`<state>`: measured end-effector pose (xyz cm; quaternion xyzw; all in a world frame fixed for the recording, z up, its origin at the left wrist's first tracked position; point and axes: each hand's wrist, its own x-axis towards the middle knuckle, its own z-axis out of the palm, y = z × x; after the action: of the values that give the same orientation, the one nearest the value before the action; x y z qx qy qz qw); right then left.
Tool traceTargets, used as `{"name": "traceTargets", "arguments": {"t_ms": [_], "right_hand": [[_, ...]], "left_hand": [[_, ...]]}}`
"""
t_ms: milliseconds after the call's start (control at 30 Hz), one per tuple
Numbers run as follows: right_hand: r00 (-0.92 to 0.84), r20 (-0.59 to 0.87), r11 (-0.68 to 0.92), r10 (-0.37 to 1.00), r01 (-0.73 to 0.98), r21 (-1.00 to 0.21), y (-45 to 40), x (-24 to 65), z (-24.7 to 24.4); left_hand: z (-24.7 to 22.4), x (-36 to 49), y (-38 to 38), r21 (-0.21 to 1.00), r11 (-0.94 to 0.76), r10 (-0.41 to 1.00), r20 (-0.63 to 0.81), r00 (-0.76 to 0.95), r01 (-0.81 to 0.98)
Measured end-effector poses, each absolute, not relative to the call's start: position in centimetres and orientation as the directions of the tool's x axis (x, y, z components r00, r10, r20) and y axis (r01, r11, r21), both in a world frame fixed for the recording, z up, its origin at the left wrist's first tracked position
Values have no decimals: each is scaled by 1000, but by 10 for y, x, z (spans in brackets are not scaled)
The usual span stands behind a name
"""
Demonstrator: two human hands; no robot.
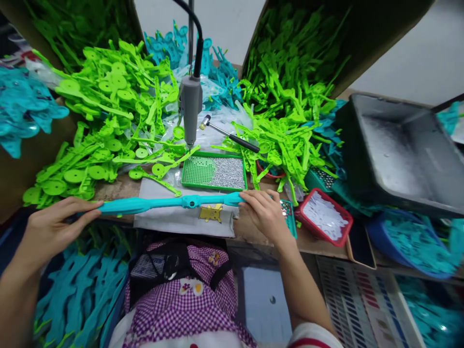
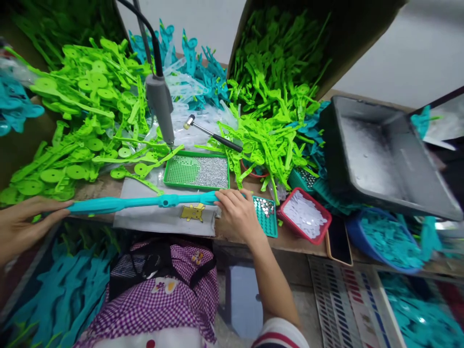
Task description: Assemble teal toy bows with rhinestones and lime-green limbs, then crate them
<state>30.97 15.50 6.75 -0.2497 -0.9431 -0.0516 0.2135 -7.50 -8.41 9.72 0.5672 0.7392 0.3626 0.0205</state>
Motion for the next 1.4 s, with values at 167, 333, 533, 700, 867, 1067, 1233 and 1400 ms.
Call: {"name": "traceTargets", "arguments": {"t_ms": [167, 333, 533, 700, 867, 1067, 1233, 1400], "right_hand": [[-772, 491, 877, 404, 479, 31, 154, 312, 67], [-699, 564, 834, 440, 551, 31, 132, 312, 55], [-604, 679, 826, 417, 563, -6, 104, 320, 18], [-563, 720, 815, 405, 580, -5, 81, 325, -12], [-502, 731, 773, 462, 632, -55, 64, 318, -47], [-460, 667, 725, 586, 666, -178, 56, 314, -57], [-392, 654, 689, 647, 669, -280, 47, 303, -36], [-354, 639, 654, 683, 687, -318, 64, 287, -20]], "left_hand": [[94, -80, -92, 530, 136, 861, 355, -365, 837], [86, -24, -95, 147, 223, 773, 576, -267, 964], [27, 66, -42, 260, -209, 795, 606, 9, 943], [-26, 64, -36, 276, -238, 807, 589, 31, 931], [-44, 61, -54, 270, -226, 836, 547, 44, 936], [-23, 58, -61, 275, -172, 907, 420, 43, 946], [-5, 35, -68, 266, 12, 937, 334, -104, 964], [2, 16, -49, 248, 93, 991, 66, -113, 964]]}}
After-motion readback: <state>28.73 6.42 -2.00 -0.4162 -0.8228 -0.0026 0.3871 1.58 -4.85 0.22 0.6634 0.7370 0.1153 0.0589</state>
